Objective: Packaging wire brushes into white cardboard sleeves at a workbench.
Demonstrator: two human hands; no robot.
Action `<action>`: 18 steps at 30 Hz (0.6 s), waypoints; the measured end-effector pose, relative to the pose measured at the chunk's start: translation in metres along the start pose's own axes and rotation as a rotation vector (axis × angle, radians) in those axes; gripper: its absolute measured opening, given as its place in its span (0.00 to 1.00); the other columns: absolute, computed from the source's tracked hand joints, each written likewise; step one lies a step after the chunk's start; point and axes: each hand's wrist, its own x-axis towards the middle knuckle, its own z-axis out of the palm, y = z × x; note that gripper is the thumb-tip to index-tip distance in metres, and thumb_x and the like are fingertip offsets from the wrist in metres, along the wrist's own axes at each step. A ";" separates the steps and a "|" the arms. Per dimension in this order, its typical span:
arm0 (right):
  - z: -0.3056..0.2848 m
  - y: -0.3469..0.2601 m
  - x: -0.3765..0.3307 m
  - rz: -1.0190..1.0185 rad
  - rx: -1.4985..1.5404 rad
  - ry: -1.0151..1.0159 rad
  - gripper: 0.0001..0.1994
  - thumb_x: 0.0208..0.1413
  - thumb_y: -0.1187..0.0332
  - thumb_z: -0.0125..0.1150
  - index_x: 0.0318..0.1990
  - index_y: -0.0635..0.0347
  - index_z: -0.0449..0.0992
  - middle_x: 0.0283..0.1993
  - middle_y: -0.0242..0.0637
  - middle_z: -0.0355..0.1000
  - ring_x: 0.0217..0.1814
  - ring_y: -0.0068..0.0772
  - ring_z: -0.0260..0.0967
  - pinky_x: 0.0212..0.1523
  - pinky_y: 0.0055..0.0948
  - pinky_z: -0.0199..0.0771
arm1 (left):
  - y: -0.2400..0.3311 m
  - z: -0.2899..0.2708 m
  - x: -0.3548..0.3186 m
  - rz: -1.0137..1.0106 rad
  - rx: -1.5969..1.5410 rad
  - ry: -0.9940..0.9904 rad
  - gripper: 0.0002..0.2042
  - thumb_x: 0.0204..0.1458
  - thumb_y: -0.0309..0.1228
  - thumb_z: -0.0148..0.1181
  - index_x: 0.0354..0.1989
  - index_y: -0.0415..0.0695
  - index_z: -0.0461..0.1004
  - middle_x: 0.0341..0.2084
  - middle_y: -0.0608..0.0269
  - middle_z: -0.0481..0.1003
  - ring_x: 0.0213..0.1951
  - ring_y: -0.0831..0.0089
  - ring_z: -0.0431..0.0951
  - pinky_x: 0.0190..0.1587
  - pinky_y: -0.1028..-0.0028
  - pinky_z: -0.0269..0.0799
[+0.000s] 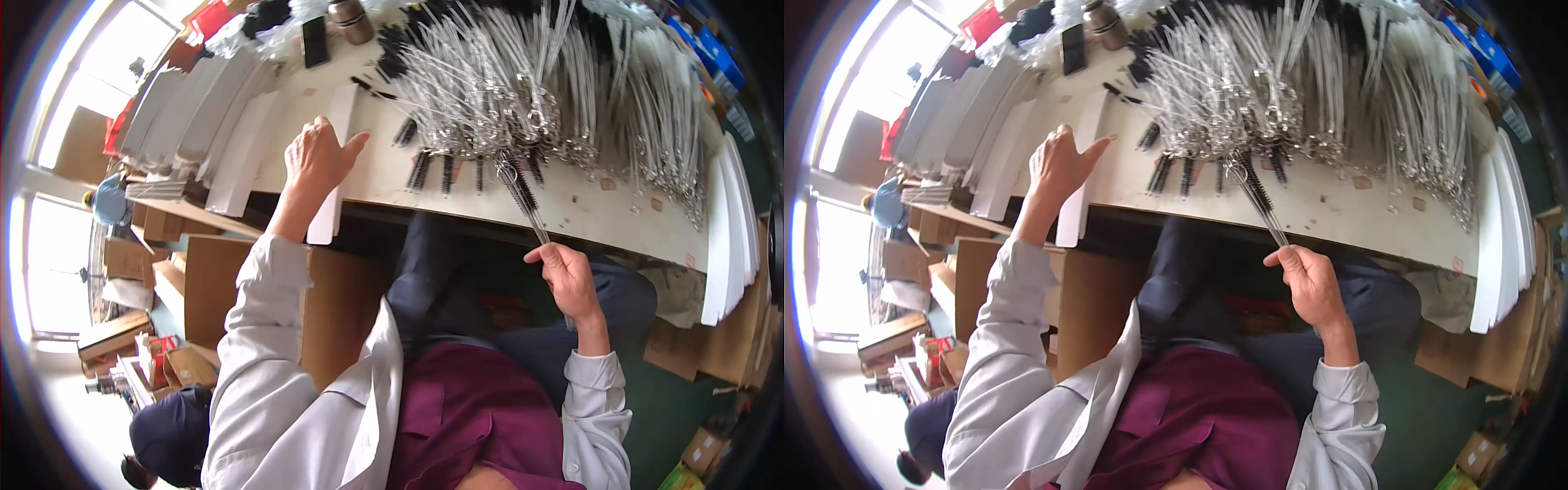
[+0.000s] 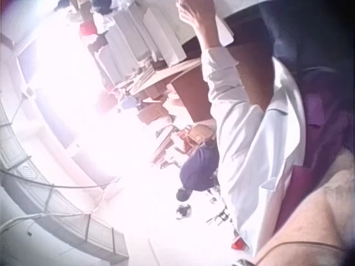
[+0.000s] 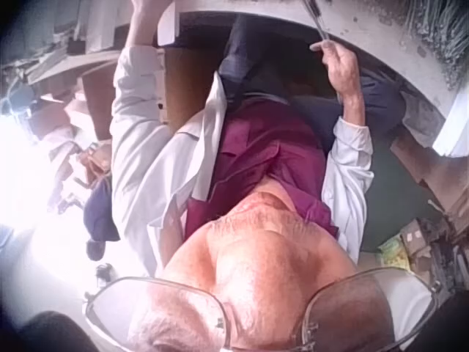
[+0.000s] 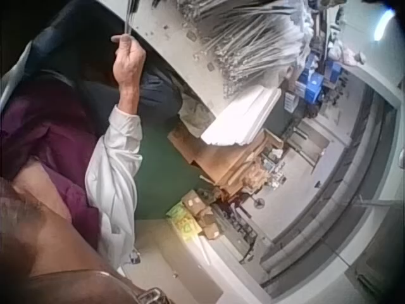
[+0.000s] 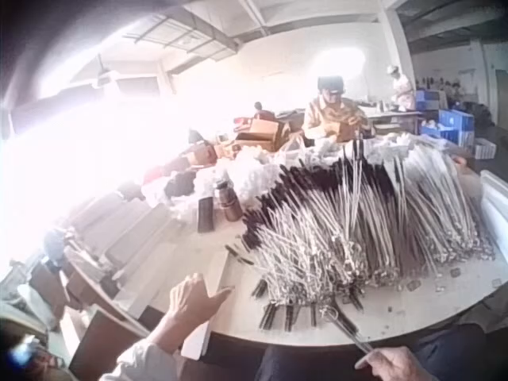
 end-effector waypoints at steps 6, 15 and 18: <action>0.014 0.001 0.007 -0.033 -0.019 -0.031 0.24 0.74 0.52 0.52 0.37 0.65 0.82 0.20 0.21 0.55 0.23 0.14 0.49 0.24 0.22 0.52 | -0.033 0.028 0.007 -0.132 -0.028 -0.377 0.36 0.43 0.62 0.71 0.38 0.31 0.82 0.39 0.40 0.82 0.43 0.48 0.84 0.49 0.57 0.79; 0.027 0.003 0.002 0.009 0.012 -0.092 0.22 0.74 0.53 0.52 0.38 0.65 0.81 0.21 0.20 0.57 0.24 0.13 0.50 0.24 0.22 0.52 | -0.058 0.019 -0.006 -0.587 -1.188 -0.306 0.24 0.56 0.44 0.53 0.43 0.30 0.75 0.29 0.48 0.79 0.24 0.64 0.78 0.30 0.61 0.78; 0.036 -0.004 0.000 0.051 0.073 -0.194 0.23 0.74 0.53 0.52 0.38 0.65 0.81 0.21 0.21 0.58 0.24 0.14 0.52 0.25 0.22 0.54 | -0.088 0.027 -0.012 -0.462 -1.817 -0.485 0.25 0.57 0.43 0.50 0.52 0.32 0.71 0.36 0.45 0.78 0.29 0.65 0.78 0.35 0.64 0.79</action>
